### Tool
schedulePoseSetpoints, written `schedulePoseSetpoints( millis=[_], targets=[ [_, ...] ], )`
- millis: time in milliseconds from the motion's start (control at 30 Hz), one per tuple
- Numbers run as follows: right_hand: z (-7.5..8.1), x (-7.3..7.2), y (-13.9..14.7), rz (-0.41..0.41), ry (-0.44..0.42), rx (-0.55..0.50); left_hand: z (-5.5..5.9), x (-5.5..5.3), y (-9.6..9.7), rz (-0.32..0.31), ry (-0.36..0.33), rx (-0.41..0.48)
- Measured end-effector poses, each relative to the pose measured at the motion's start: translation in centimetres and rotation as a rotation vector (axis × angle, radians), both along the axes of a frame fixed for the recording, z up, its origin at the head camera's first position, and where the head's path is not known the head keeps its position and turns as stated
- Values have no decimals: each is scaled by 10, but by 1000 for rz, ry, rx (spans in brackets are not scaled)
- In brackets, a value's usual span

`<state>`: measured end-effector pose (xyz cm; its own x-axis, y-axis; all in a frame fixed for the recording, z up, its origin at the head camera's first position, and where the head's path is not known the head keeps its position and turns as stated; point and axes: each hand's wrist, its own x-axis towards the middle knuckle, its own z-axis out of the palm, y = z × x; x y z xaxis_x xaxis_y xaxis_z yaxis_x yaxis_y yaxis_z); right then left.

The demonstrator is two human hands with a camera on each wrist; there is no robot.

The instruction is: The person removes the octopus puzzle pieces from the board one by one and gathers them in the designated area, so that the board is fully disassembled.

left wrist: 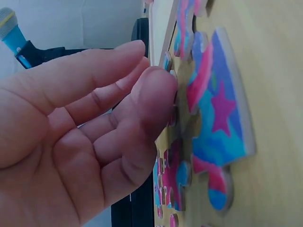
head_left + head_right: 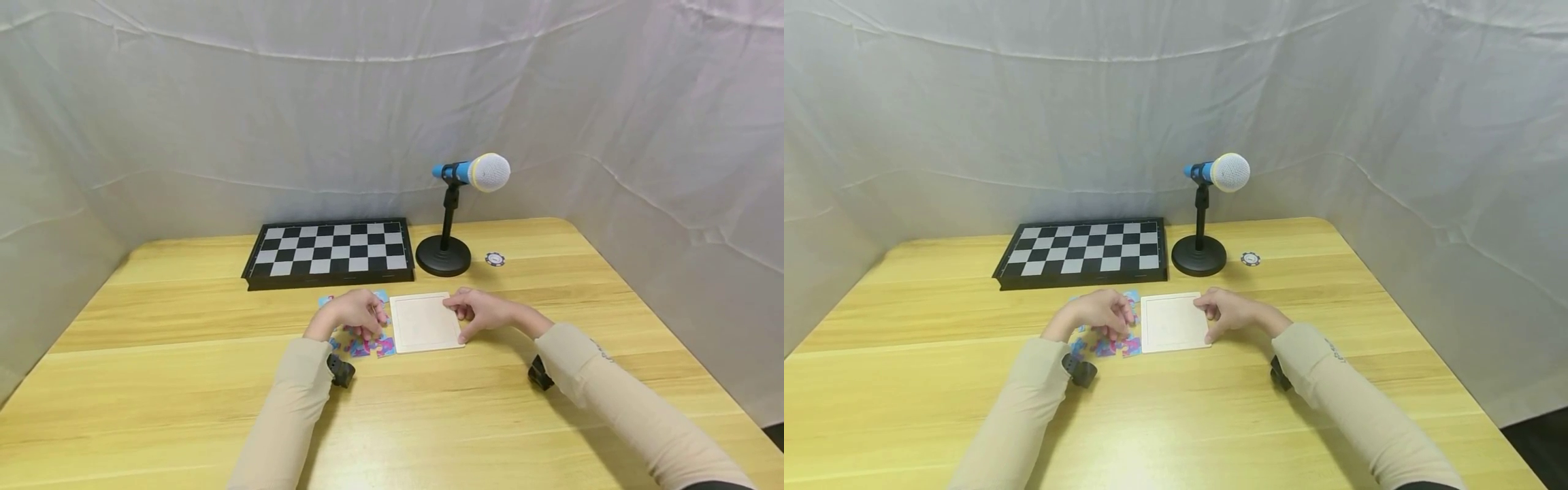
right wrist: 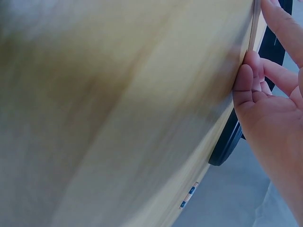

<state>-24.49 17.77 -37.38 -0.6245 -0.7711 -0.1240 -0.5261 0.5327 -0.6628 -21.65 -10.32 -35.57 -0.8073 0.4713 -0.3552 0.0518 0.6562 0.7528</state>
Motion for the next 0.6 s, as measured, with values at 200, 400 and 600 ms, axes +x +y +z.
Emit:
schedulePoseSetpoints(
  millis=[200,400,600],
  targets=[
    [-1,1,1,-4,4,1,2,1,0,-61,2,-32],
    [-2,0,2,2,7,-10,4,5,4,-18,-3,-127],
    [-15,-10,8,81,28,-87,2,4,5,-14,18,-156]
  ],
)
